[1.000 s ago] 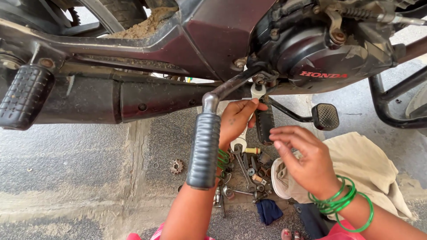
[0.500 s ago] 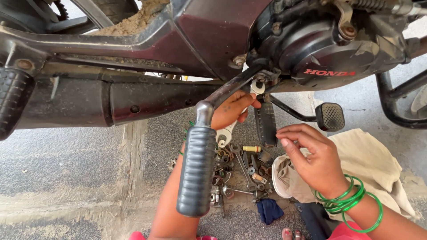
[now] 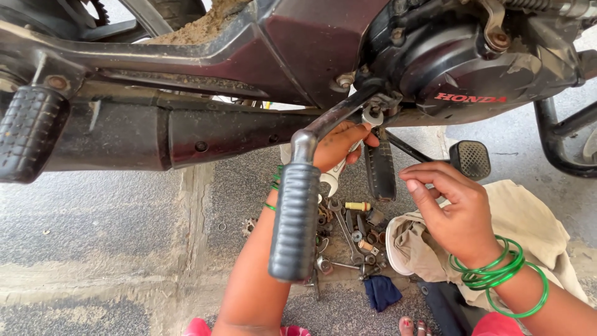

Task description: The person uses a wrench to loosen and tighten bolts on the motorcycle's engine and rear wheel area. They also wipe parts of the motorcycle with a cloth and handle various small metal components on the ground.

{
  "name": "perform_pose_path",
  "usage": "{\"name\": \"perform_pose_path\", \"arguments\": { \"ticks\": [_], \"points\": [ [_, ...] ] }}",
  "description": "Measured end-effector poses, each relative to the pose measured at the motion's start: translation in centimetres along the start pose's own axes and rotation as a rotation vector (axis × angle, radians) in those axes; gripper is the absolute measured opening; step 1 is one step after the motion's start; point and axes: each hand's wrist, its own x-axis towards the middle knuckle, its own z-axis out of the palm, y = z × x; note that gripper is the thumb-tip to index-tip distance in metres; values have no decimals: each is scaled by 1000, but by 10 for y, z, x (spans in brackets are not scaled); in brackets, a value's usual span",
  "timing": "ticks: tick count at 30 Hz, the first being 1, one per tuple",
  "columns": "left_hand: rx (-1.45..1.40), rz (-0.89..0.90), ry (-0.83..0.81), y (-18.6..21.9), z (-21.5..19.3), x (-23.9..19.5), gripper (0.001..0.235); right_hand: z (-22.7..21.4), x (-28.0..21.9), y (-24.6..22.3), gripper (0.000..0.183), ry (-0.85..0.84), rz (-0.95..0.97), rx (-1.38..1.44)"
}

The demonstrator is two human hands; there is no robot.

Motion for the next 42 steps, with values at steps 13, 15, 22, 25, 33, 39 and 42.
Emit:
{"name": "perform_pose_path", "arguments": {
  "ticks": [13,15,22,25,33,39,42],
  "points": [
    [1021,320,465,-27,35,-2,37,-2,-18,-29,13,13,-1,-40],
    [1000,256,468,-18,37,-17,37,3,-29,-18,16,-30,60,20],
    [107,-50,391,15,57,-74,44,22,-46,-40,36,-378,460,178],
    [121,-25,508,30,80,-90,42,30,-49,-37,44,-485,596,328],
    [-147,127,454,5,80,-73,31,32,-49,-10,26,-497,734,741],
    [-330,-50,346,5,70,-62,28,36,-43,-11,33,-477,825,873],
    [-309,-44,347,0,65,-53,29,37,-38,-12,39,-477,823,903]
  ]
}}
